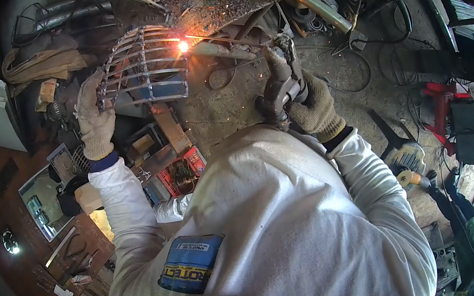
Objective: The person welds a curved metal grid structure using a welding tool, applying localized heat and material to various points on the grid wires to join them together.
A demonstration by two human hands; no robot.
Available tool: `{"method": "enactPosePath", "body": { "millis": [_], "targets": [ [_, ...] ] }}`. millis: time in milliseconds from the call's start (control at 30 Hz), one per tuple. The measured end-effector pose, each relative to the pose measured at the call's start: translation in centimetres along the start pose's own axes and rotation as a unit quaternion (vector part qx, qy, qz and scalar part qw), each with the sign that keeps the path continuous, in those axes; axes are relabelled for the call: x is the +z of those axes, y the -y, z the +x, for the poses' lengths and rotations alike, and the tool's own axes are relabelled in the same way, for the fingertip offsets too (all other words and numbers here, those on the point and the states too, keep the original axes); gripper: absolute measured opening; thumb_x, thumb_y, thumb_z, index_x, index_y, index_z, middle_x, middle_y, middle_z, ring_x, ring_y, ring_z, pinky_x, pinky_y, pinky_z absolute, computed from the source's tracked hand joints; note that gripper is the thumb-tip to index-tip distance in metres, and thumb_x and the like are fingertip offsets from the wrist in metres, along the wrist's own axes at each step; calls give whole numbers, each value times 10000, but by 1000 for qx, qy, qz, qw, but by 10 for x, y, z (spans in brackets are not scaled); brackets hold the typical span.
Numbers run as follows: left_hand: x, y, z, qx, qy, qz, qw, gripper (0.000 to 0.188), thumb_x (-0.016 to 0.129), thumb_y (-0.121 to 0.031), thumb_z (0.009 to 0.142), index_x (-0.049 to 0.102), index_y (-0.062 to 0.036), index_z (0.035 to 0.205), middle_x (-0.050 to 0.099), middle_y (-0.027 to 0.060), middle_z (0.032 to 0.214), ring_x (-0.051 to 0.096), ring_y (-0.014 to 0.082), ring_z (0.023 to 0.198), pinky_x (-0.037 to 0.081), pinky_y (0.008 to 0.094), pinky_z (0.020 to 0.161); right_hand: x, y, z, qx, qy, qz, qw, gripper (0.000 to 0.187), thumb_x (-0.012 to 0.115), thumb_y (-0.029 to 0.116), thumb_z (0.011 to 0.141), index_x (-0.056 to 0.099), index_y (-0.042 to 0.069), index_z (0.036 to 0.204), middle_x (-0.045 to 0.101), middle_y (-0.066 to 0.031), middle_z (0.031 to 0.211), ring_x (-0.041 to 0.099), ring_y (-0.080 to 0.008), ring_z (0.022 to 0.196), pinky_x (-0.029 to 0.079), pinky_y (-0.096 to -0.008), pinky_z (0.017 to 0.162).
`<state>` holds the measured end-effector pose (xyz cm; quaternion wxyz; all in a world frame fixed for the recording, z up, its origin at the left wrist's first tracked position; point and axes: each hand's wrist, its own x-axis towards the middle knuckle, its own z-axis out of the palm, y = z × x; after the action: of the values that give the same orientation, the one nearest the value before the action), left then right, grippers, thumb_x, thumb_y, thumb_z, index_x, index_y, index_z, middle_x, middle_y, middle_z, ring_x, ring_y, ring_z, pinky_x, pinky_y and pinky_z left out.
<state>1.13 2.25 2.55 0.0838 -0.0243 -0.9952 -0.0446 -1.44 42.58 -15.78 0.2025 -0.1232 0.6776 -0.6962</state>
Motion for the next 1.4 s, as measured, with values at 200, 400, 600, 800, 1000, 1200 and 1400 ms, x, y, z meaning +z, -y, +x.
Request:
{"method": "enactPosePath", "body": {
  "millis": [200,400,600,800,1000,1200,1400],
  "targets": [
    [1,5,-2,9,4,-4,1000,560,580,115,717,577,-27,1259,622,153,1244,594,302,1173,469,387,1016,1,-15,-2,-7,-2,22,1000,505,753,223,718,621,-21,1140,702,-127,975,669,-187,892,514,-322,819],
    [4,8,-4,-2,3,-2,1000,559,588,90,719,574,-40,1262,618,152,1249,593,301,1174,462,385,1024,3,-17,-4,8,8,30,999,525,748,230,729,608,-30,1163,698,-135,1008,666,-181,905,513,-324,831],
    [1,4,-3,-7,11,-10,1000,587,613,122,704,563,-60,1260,605,154,1231,577,326,1176,472,404,1012,3,-9,-2,-16,14,13,1000,511,734,199,730,601,-35,1164,693,-141,1009,666,-195,909,511,-326,836],
    [3,6,-3,21,-1,15,1000,572,616,122,705,569,-52,1248,606,158,1231,590,327,1157,480,405,1003,3,-12,1,-41,12,0,999,519,736,193,729,595,-37,1172,690,-144,1011,665,-207,908,511,-329,840],
    [5,6,-3,22,-12,6,1000,565,578,106,717,562,-33,1264,613,158,1235,592,312,1159,459,402,1026,4,-16,0,-41,6,-4,999,479,737,206,750,599,-27,1146,687,-123,982,659,-196,895,515,-328,825],
    [2,5,-4,24,-13,-10,1000,558,562,114,728,568,-49,1261,606,159,1216,608,305,1117,493,382,964,12,2,2,6,54,15,998,224,622,-37,829,590,31,1039,652,-47,890,650,-140,845,541,-296,750],
    [8,13,-6,2,-13,-250,968,553,545,123,739,574,-65,1259,598,159,1197,623,299,1074,528,361,902,15,12,0,100,31,253,962,227,668,47,849,555,-30,1030,621,-82,751,598,-150,595,502,-301,507]
  ]
}}
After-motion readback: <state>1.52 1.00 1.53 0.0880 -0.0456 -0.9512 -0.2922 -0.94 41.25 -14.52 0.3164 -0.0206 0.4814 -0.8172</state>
